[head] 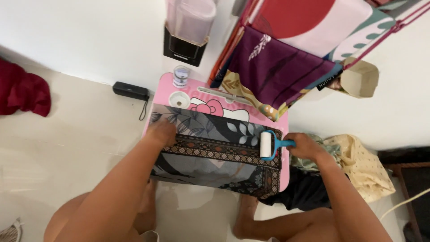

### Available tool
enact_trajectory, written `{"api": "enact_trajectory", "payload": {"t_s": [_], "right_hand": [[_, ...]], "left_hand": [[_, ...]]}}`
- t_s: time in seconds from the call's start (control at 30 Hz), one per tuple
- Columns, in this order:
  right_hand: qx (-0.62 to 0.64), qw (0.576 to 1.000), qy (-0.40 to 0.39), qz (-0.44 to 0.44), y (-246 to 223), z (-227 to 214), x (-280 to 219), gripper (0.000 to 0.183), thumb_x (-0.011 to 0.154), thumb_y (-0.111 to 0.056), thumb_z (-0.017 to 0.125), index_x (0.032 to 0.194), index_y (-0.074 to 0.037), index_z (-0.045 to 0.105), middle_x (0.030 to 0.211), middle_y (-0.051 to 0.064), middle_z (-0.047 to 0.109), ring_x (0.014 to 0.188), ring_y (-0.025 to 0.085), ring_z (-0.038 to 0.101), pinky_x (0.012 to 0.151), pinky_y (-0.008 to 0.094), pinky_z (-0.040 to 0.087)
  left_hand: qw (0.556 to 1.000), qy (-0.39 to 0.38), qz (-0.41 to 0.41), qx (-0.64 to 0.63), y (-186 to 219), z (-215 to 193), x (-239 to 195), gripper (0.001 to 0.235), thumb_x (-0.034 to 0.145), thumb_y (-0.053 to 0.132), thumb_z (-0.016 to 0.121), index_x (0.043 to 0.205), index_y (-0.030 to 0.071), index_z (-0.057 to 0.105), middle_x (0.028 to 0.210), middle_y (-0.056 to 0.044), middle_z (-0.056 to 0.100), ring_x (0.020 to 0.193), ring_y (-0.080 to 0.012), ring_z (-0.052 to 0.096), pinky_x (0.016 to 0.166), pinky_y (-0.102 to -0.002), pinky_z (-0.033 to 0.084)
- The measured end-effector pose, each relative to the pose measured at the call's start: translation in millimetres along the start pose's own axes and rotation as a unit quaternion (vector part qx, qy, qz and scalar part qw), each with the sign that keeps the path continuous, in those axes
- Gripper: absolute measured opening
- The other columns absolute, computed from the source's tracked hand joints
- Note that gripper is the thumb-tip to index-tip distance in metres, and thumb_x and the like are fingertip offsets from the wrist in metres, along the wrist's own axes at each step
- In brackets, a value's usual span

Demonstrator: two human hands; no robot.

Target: The person folds a small patterned item on a pink Hello Kitty stool, then picks up a dark patterned scarf from a pile of clothes. They unfold the scarf, smooth it out, and fold it into a smaller rectangle. Finally, they use a lint roller to clean the surface of the folded scarf.

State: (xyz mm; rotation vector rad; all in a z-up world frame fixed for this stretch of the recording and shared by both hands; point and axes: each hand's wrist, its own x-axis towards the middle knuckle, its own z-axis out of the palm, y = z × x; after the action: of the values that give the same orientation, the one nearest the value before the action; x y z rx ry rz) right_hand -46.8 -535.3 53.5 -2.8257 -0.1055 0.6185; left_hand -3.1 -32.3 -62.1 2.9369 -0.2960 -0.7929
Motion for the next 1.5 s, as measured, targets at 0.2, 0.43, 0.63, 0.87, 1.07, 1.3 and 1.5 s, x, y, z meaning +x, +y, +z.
{"api": "enact_trajectory", "payload": {"t_s": [0.2,0.43,0.63,0.87,1.07,1.3,1.5], "right_hand": [[0.091,0.99,0.069,-0.084,-53.7,-6.8,17.3,0.038,0.082,-0.017,0.073,0.117,-0.002,0.076,0.11,0.029,0.074,0.11,0.051,0.067,0.093,0.058,0.052],[0.082,0.995,0.038,-0.05,-22.0,11.2,55.9,0.038,0.085,-0.022,0.073,0.122,-0.012,0.075,0.118,0.018,0.074,0.115,0.042,0.067,0.097,0.052,0.053],[0.083,0.994,0.024,0.064,49.5,-4.4,17.2,0.038,0.08,-0.017,0.073,0.117,-0.01,0.078,0.117,0.02,0.076,0.115,0.045,0.068,0.099,0.054,0.054],[0.114,0.992,0.029,0.05,42.9,-7.0,-16.7,0.036,0.084,-0.013,0.07,0.118,-0.003,0.075,0.108,0.027,0.074,0.11,0.052,0.066,0.094,0.06,0.052],[0.144,0.99,0.009,-0.002,-25.8,8.6,-30.5,0.031,0.089,-0.015,0.069,0.118,-0.004,0.073,0.108,0.024,0.075,0.109,0.046,0.069,0.092,0.054,0.053],[0.08,0.995,-0.02,0.049,45.6,37.6,-42.7,0.035,0.081,-0.028,0.077,0.112,-0.012,0.076,0.1,0.018,0.075,0.103,0.04,0.07,0.088,0.051,0.054],[0.098,0.988,-0.024,0.118,44.1,2.0,-92.4,0.038,0.078,-0.028,0.078,0.112,-0.011,0.079,0.101,0.018,0.077,0.104,0.041,0.071,0.092,0.052,0.054]], "left_hand": [[0.999,-0.032,0.012,0.023,-3.3,1.9,14.6,0.05,0.089,0.032,0.059,0.131,0.007,0.069,0.133,-0.016,0.061,0.12,-0.0368,0.067,0.091,-0.055,0.056],[0.998,-0.067,-0.003,0.008,-3.5,-21.3,-0.5,0.065,0.088,0.037,0.061,0.145,0.005,0.057,0.143,-0.023,0.051,0.126,-0.0442,0.062,0.097,-0.059,0.054],[0.996,-0.085,0.001,0.015,-4.5,-35.3,-14.4,0.063,0.092,0.033,0.055,0.15,0.007,0.05,0.149,-0.022,0.046,0.131,-0.0439,0.059,0.103,-0.057,0.052],[0.995,-0.074,-0.003,0.072,-15.0,-21.3,-10.3,0.063,0.092,0.034,0.055,0.15,0.008,0.05,0.145,-0.021,0.048,0.133,-0.0409,0.057,0.101,-0.057,0.053],[0.994,-0.049,-0.006,0.099,-21.6,-12.9,-14.8,0.065,0.091,0.038,0.059,0.149,0.009,0.05,0.145,-0.019,0.05,0.135,-0.0385,0.056,0.101,-0.055,0.054],[0.99,-0.001,-0.014,0.141,-31.6,7.3,-15.6,0.07,0.093,0.04,0.063,0.155,0.017,0.04,0.146,-0.014,0.048,0.137,-0.0337,0.053,0.105,-0.059,0.048],[0.989,-0.001,-0.028,0.142,-40.0,17.3,-15.2,0.075,0.095,0.043,0.061,0.16,0.018,0.032,0.154,-0.015,0.044,0.143,-0.0342,0.047,0.109,-0.066,0.038]]}}
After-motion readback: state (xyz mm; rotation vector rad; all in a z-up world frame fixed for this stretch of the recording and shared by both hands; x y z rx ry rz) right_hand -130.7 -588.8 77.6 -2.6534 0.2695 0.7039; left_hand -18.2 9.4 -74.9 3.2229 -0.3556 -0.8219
